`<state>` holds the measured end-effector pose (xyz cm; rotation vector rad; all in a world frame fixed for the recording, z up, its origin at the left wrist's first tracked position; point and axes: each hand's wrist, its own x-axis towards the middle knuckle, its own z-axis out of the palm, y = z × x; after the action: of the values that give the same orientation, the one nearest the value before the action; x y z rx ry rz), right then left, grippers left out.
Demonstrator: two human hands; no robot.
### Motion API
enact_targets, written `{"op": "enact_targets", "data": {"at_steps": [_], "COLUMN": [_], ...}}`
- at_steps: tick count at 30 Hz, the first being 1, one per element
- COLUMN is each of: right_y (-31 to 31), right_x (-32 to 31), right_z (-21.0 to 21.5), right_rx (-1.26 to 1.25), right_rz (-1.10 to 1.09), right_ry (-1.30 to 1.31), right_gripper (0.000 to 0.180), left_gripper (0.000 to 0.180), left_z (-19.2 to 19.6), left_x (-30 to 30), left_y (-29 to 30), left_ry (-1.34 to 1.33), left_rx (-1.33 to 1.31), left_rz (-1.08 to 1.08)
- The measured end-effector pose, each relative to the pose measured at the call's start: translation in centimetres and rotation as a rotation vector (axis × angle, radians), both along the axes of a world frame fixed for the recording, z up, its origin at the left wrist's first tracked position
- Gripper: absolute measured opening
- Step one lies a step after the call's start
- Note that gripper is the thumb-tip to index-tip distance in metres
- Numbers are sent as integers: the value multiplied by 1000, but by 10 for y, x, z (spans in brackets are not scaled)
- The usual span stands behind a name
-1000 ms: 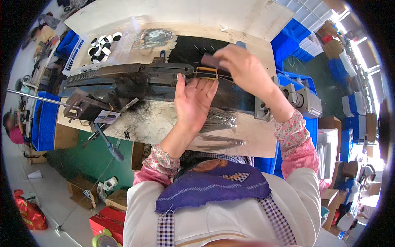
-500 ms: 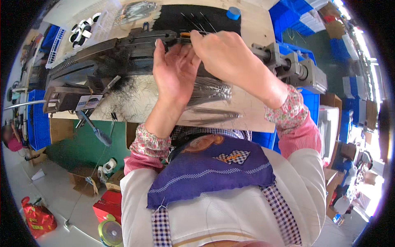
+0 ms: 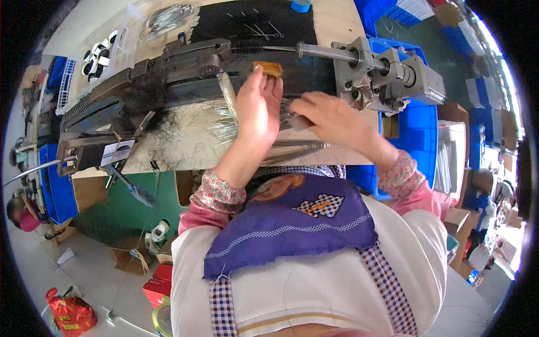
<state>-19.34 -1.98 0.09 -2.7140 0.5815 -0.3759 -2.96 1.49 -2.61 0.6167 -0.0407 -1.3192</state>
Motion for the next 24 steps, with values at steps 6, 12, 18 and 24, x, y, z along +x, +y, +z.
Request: {"op": "enact_targets", "data": {"at_steps": [6, 12, 18, 24], "right_y": [-9, -6, -23, -35], "right_x": [2, -9, -28, -53], "right_z": [-27, 4, 20, 40], "right_rx": [11, 362, 388, 487], "right_rz": [83, 21, -315, -359], "right_ry": [-44, -158, -540, -840], "right_gripper": [20, 19, 10, 9], "left_gripper": [50, 80, 76, 83], "left_z": [34, 1, -17, -29], "left_x": [17, 135, 267, 212], "left_y": [71, 173, 308, 251], "left_ry": [-29, -2578, -1890, -1731], "left_rx": [-132, 921, 1652, 1600], "left_rz": [-246, 523, 348, 415]}}
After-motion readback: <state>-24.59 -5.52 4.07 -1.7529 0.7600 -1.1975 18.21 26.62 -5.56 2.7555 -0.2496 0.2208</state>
